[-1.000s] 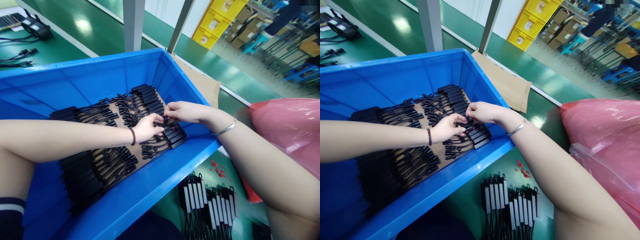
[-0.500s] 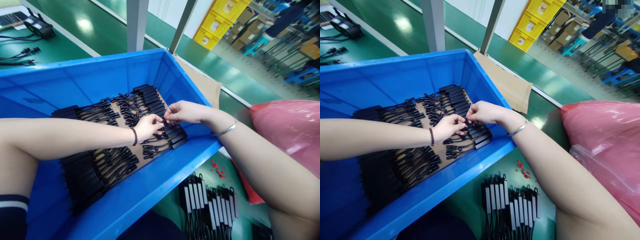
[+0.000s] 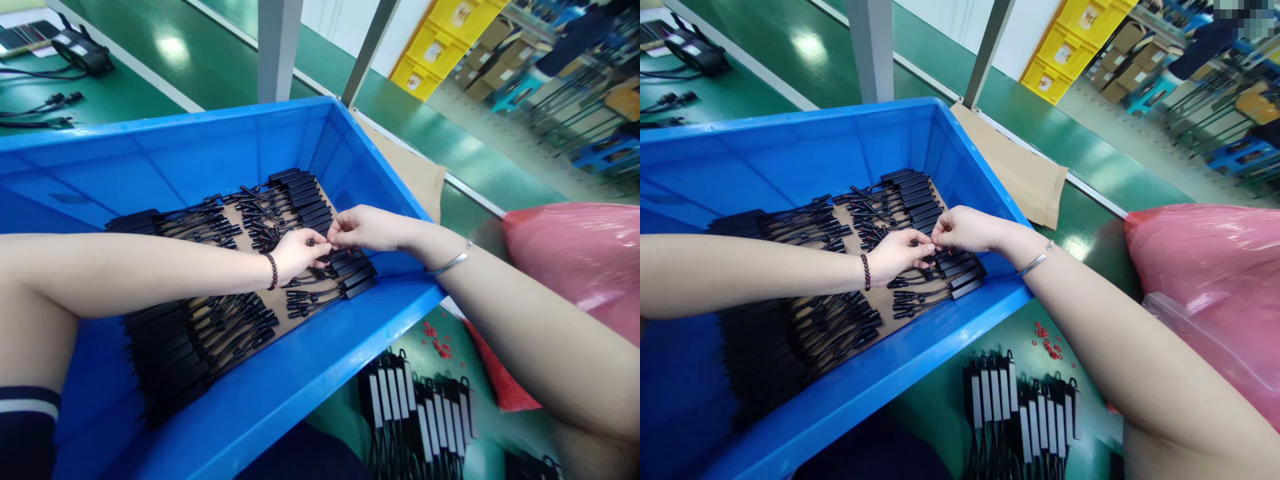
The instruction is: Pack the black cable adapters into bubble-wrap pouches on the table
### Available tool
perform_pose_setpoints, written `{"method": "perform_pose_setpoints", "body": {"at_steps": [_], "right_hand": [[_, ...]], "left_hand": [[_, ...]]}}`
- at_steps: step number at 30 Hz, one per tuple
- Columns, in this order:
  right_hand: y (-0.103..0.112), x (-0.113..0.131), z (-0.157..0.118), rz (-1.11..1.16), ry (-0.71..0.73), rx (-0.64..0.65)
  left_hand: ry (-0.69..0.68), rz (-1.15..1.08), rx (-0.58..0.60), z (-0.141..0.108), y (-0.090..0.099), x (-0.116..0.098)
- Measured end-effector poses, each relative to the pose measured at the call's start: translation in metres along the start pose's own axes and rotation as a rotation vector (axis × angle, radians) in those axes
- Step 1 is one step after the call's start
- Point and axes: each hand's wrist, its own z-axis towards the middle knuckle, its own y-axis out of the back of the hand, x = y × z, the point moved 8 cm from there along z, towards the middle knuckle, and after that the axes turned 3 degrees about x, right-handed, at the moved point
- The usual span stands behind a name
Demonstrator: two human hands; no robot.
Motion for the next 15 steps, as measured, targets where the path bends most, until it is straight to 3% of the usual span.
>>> {"method": "perform_pose_setpoints", "body": {"at_steps": [15], "right_hand": [[-0.0013, 0.0039, 0.0024, -0.224, -0.036, -0.009]], "left_hand": [[0.073, -0.073, -0.028, -0.0026, -0.002, -0.0044]]}}
